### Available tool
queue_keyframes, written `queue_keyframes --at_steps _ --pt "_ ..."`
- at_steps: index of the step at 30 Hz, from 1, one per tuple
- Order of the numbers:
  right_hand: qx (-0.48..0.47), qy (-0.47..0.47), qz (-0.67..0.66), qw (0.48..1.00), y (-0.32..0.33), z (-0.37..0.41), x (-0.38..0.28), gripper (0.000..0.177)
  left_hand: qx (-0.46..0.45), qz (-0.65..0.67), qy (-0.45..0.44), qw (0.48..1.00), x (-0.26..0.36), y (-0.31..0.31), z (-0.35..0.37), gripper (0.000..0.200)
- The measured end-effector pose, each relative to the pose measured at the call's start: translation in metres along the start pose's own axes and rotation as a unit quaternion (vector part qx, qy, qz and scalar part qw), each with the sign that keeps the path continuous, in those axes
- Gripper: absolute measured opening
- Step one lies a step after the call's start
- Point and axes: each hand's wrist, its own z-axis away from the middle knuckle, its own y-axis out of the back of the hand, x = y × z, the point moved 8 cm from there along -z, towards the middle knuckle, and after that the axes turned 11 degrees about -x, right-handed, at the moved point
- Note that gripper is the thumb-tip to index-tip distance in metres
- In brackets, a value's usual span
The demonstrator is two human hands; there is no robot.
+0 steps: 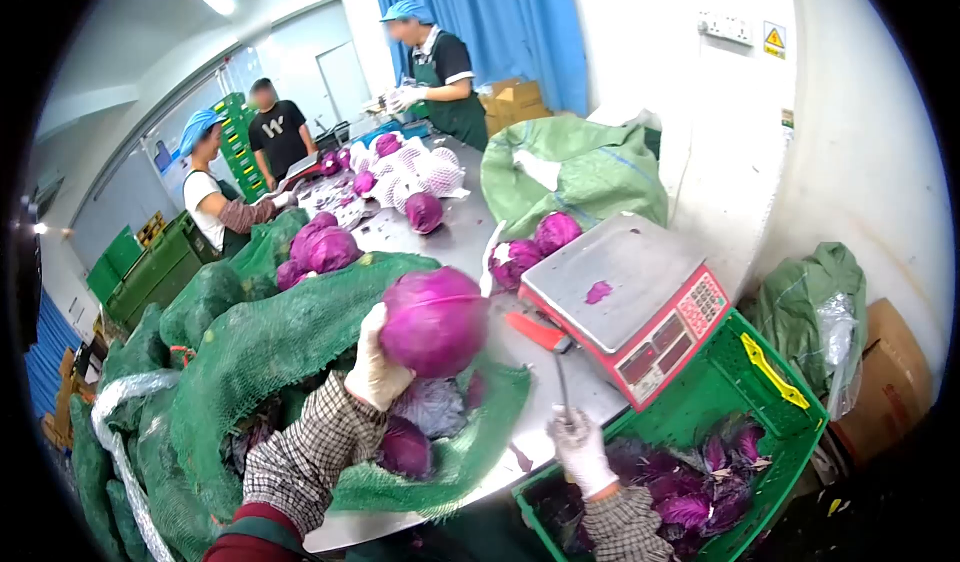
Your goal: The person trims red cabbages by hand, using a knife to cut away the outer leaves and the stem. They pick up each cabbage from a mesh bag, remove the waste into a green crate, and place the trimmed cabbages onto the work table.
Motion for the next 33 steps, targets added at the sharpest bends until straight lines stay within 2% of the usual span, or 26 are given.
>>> queue_keyframes --at_steps 1,3,5,6,7,9,12,14,16,17,19,20,23,24,25,26,27,29,30,32,33 --pt "0.004 0.018 0.053 0.998 0.001 -0.010 0.011 0.022 0.012 -0.055 -0.009 0.998 0.000 0.001 -0.021 0.077" --pt "0.017 0.009 0.065 0.998 0.000 -0.013 0.007 0.019 0.009 -0.250 -0.062 0.966 0.004 -0.006 -0.065 0.076" --pt "0.017 -0.010 0.043 0.999 0.002 -0.007 0.003 0.017 0.018 -0.325 -0.069 0.943 -0.002 -0.018 -0.100 0.080" --pt "0.041 0.032 0.022 0.998 0.007 -0.009 0.009 0.016 0.027 -0.333 -0.076 0.939 -0.010 -0.016 -0.116 0.088" --pt "0.039 0.016 0.039 0.998 0.004 -0.006 0.002 0.016 0.026 -0.348 -0.085 0.933 -0.017 -0.012 -0.131 0.080" --pt "0.042 -0.014 0.068 0.997 0.003 -0.005 0.000 0.017 0.048 -0.403 -0.076 0.911 -0.025 -0.002 -0.153 0.081" --pt "0.056 0.028 0.138 0.988 0.004 -0.009 -0.001 0.024 0.140 -0.332 -0.085 0.929 -0.037 0.061 -0.187 0.081" --pt "0.064 0.019 0.189 0.980 0.005 -0.009 -0.001 0.027 0.213 -0.265 -0.087 0.936 -0.012 0.065 -0.186 0.089" --pt "0.038 0.042 0.234 0.971 0.003 -0.011 -0.003 0.024 0.334 -0.444 -0.036 0.831 0.003 0.136 -0.201 0.100" --pt "0.050 0.062 0.270 0.960 0.005 -0.011 -0.002 0.022 0.364 -0.522 -0.004 0.771 0.003 0.179 -0.215 0.102" --pt "0.034 0.057 0.192 0.979 0.004 -0.008 -0.002 0.022 0.340 -0.702 0.073 0.621 0.022 0.167 -0.214 0.111" --pt "0.068 0.135 0.305 0.940 0.011 -0.008 0.011 0.021 0.282 -0.757 0.121 0.578 0.024 0.160 -0.220 0.111" --pt "0.083 0.104 0.239 0.962 0.006 -0.006 -0.001 0.014 0.126 -0.861 0.201 0.450 0.006 0.162 -0.243 0.105" --pt "0.084 0.128 0.308 0.939 0.006 -0.005 0.003 0.018 0.106 -0.878 0.224 0.409 -0.002 0.168 -0.247 0.103" --pt "0.083 0.152 0.375 0.911 0.008 -0.005 0.010 0.022 0.122 -0.879 0.245 0.389 -0.008 0.184 -0.253 0.104" --pt "0.081 0.176 0.440 0.877 0.010 -0.001 0.017 0.027 0.142 -0.893 0.256 0.341 -0.012 0.199 -0.255 0.091" --pt "0.076 0.146 0.399 0.902 0.009 -0.001 0.008 0.024 0.162 -0.905 0.266 0.290 -0.015 0.217 -0.257 0.078" --pt "0.060 0.085 0.306 0.946 -0.003 -0.005 -0.023 0.022 0.257 -0.918 0.141 0.267 -0.005 0.244 -0.265 0.048" --pt "0.057 0.064 0.260 0.962 0.000 -0.006 -0.015 0.022 0.233 -0.910 0.138 0.314 0.014 0.211 -0.257 0.039" --pt "0.072 0.009 0.227 0.971 0.002 -0.006 -0.013 0.020 0.206 -0.928 0.030 0.309 0.037 0.181 -0.250 0.034" --pt "0.062 -0.002 0.221 0.973 0.002 -0.007 -0.011 0.019 0.213 -0.914 -0.007 0.347 0.053 0.164 -0.244 0.031"
